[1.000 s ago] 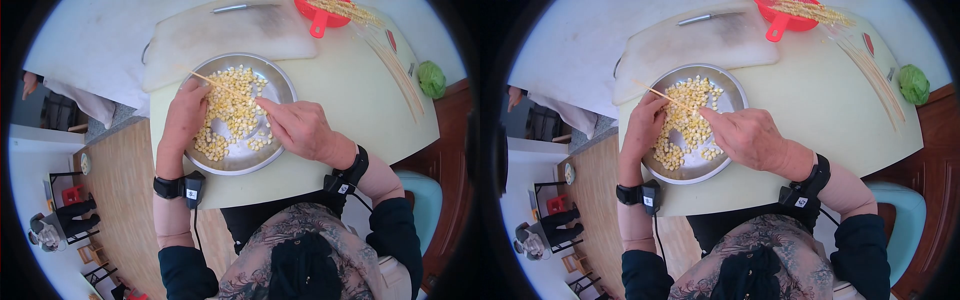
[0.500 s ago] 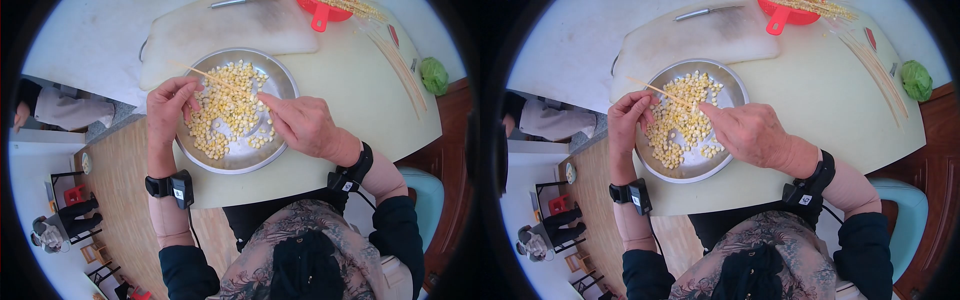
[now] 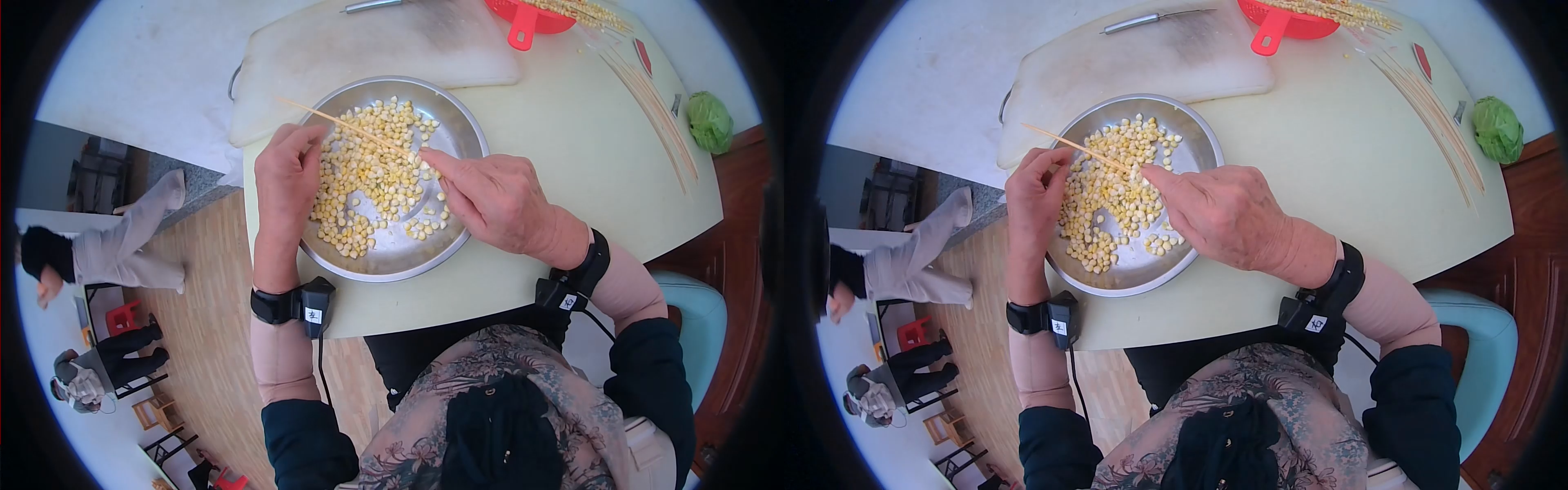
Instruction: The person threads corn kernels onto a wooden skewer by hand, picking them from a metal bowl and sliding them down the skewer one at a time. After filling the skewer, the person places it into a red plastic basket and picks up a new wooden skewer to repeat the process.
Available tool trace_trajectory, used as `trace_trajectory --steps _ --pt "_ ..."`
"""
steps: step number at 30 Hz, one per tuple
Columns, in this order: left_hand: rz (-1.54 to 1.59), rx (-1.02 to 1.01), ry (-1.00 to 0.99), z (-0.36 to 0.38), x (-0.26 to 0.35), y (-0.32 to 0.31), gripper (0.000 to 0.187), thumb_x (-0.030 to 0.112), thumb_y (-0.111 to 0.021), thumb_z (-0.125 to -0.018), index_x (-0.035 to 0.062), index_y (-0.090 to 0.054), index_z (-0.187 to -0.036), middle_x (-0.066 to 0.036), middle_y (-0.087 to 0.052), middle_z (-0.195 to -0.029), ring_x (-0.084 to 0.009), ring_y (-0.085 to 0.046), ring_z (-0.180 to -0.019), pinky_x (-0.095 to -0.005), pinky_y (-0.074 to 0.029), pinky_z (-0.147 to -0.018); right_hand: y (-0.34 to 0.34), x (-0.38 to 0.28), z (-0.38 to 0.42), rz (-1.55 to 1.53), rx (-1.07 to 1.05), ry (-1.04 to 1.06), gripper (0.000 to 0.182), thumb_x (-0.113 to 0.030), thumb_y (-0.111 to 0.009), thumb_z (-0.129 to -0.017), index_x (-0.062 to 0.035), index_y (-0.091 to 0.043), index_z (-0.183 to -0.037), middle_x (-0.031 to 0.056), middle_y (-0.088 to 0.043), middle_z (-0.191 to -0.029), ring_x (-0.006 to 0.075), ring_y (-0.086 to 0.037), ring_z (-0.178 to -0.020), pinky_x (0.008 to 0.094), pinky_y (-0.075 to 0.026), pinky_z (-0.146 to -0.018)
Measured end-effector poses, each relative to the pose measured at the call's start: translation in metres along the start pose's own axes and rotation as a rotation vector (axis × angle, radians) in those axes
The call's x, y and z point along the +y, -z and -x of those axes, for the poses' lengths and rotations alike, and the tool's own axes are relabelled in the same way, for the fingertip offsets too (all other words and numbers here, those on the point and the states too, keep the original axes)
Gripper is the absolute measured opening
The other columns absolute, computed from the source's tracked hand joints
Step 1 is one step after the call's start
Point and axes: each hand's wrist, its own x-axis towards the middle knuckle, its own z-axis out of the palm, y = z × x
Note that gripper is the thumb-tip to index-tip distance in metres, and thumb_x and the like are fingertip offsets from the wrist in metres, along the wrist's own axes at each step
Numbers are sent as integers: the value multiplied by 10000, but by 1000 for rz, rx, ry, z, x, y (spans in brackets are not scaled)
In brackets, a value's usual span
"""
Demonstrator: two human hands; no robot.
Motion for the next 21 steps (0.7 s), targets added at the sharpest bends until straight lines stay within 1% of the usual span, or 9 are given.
trace_trajectory --steps 2,3,5,6,8,12,18,20,21 --pt "-284 -6 -66 0 -1 0 187 -16 -584 -838 15 -656 -1007 -71 -616 -880 -173 -618 -671 -273 -487 -602 -1 -1 0 -4 5 -1 387 -21 -631 -751 12 -591 -1135 82 -628 -668 207 -600 -542 315 -479 -497" --pt "-284 -6 -65 0 1 -1 187 -16 -584 -838 15 -656 -1007 -71 -616 -880 -173 -618 -671 -273 -487 -602 -1 -1 0 -5 5 -2 387 -21 -631 -751 12 -591 -1135 82 -628 -668 207 -600 -542 315 -479 -497" --pt "-496 -48 -21 0 7 -7 174 20 -593 -832 40 -667 -988 -95 -613 -925 -276 -632 -778 -351 -498 -675 0 -1 1 -3 -18 -9 385 -22 -631 -752 11 -592 -1134 83 -632 -676 207 -602 -546 316 -481 -502" --pt "-497 -47 -20 0 9 -8 174 20 -593 -832 40 -667 -988 -95 -613 -925 -276 -632 -778 -351 -498 -675 0 0 0 -4 -19 -7 385 -22 -631 -752 11 -592 -1134 83 -632 -676 207 -602 -546 316 -481 -502" --pt "-587 -126 31 -1 12 -10 148 55 -594 -835 50 -674 -959 -92 -612 -950 -312 -618 -829 -390 -492 -707 0 0 0 0 -16 -9 384 -21 -630 -754 9 -593 -1134 84 -633 -679 209 -604 -550 319 -483 -507" --pt "-560 -117 8 2 6 -7 116 65 -597 -832 43 -672 -918 -96 -611 -917 -308 -622 -810 -391 -490 -693 0 -2 -1 5 -11 -2 381 -21 -629 -755 8 -594 -1133 84 -629 -674 212 -606 -553 320 -483 -509" --pt "-366 -115 -46 2 1 2 74 -6 -610 -791 -2 -641 -858 -128 -607 -838 -306 -627 -739 -358 -492 -659 1 -1 0 -1 -13 -2 377 -24 -631 -754 10 -593 -1127 85 -627 -679 216 -606 -557 321 -481 -507" --pt "-267 -141 32 2 3 5 53 -4 -604 -769 16 -620 -816 -160 -594 -833 -351 -599 -756 -402 -478 -677 1 -1 0 -3 -32 -12 377 -25 -631 -754 10 -591 -1128 85 -625 -680 218 -606 -558 325 -478 -505" --pt "-270 -144 33 1 5 0 53 -4 -604 -769 16 -620 -816 -160 -594 -833 -351 -599 -756 -402 -478 -677 4 4 4 -6 -31 -14 377 -25 -631 -754 10 -591 -1128 85 -625 -680 218 -606 -558 325 -478 -505"
